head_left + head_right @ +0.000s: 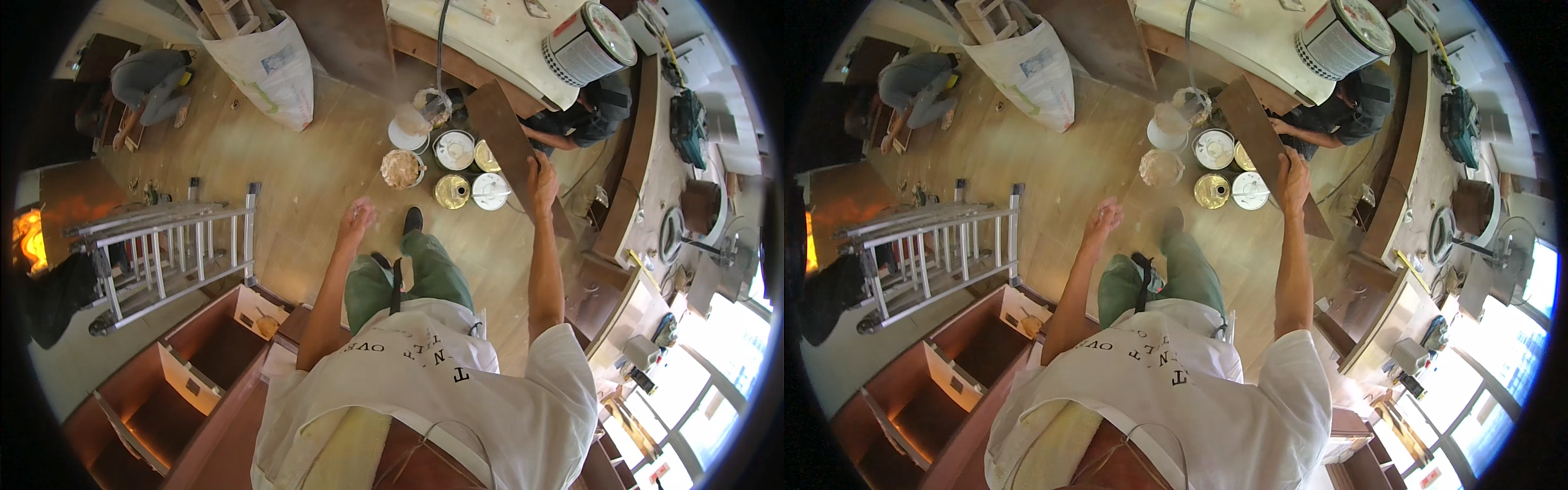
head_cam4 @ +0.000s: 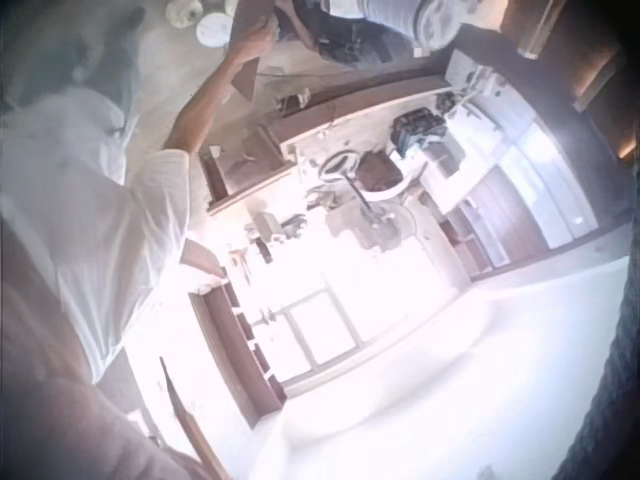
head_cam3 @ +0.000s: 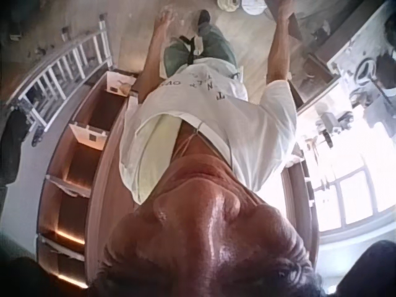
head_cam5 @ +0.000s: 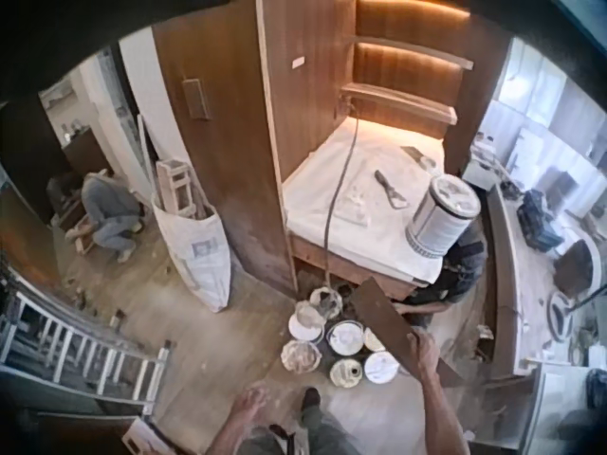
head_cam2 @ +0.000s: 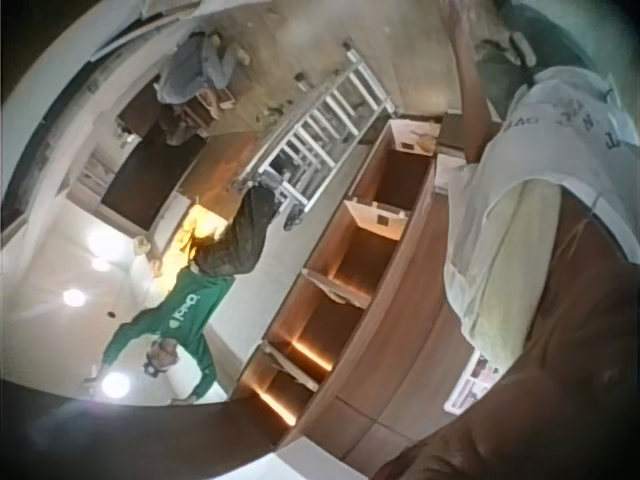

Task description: The person uses a utility knife to cut a strip of white material along a straight edge on a workbench. They then lift a brown sheet, move it, and place it back down before continuing to cut and handle the material.

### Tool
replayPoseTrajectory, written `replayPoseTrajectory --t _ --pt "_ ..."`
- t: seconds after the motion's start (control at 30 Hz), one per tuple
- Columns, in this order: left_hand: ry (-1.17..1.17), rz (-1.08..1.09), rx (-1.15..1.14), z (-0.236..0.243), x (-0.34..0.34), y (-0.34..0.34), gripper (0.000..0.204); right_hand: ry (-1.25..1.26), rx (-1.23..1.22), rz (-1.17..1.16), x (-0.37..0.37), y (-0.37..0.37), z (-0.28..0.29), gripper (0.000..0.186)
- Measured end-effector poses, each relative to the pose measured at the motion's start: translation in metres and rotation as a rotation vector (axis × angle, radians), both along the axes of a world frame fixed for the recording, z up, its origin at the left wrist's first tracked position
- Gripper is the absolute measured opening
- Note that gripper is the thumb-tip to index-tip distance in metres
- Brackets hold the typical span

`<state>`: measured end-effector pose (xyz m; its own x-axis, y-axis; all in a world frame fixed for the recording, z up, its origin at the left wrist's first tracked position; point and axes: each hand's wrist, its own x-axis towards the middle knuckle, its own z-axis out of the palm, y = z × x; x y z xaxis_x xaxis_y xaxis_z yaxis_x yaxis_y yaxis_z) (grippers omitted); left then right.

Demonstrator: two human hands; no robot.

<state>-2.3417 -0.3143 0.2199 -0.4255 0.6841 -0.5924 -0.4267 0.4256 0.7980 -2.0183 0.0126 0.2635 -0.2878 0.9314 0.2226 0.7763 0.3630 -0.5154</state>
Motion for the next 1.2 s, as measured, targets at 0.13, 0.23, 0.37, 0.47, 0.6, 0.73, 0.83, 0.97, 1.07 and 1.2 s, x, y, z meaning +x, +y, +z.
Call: replayPoseTrajectory --t 0.13,0.23,0.37,0.47,0.6,0.73,0.83,0.97,1.07,1.2 --pt "0.023 -0.072 0.055 0.014 -0.023 0.061 0.049 -0.098 -0.003 0.020 -0.029 0.040 -0.010 0.025" --pt "0.002 -0.175 0.055 -0.003 -0.033 0.088 0.043 -0.083 0.077 0.091 -0.048 0.065 -0.027 0.025" --pt "-0.071 -0.300 0.037 -0.047 -0.040 0.103 0.041 -0.160 0.062 0.059 -0.058 0.093 -0.060 0.025" --pt "-0.144 -0.351 -0.039 -0.080 -0.055 0.107 0.041 -0.149 0.050 0.096 -0.085 0.106 -0.060 0.023" --pt "-0.146 -0.450 -0.054 -0.118 -0.088 0.118 0.044 -0.224 0.092 0.089 -0.109 0.120 -0.074 0.022" --pt "-0.067 -0.566 -0.021 -0.149 -0.138 0.169 0.045 -0.243 0.180 0.158 -0.132 0.143 -0.086 0.022" --pt "0.005 -0.631 0.001 -0.175 -0.166 0.221 0.045 -0.264 0.192 0.095 -0.160 0.145 -0.098 0.022" --pt "0.079 -0.536 0.145 -0.227 -0.183 0.303 0.043 -0.317 0.240 0.056 -0.205 0.154 -0.110 0.022" --pt "-0.070 -0.361 0.239 -0.251 -0.174 0.368 0.048 -0.146 0.383 0.105 -0.227 0.161 -0.130 0.024" --pt "-0.250 -0.191 0.445 -0.282 -0.158 0.423 0.059 -0.151 0.473 0.098 -0.253 0.162 -0.145 0.026"
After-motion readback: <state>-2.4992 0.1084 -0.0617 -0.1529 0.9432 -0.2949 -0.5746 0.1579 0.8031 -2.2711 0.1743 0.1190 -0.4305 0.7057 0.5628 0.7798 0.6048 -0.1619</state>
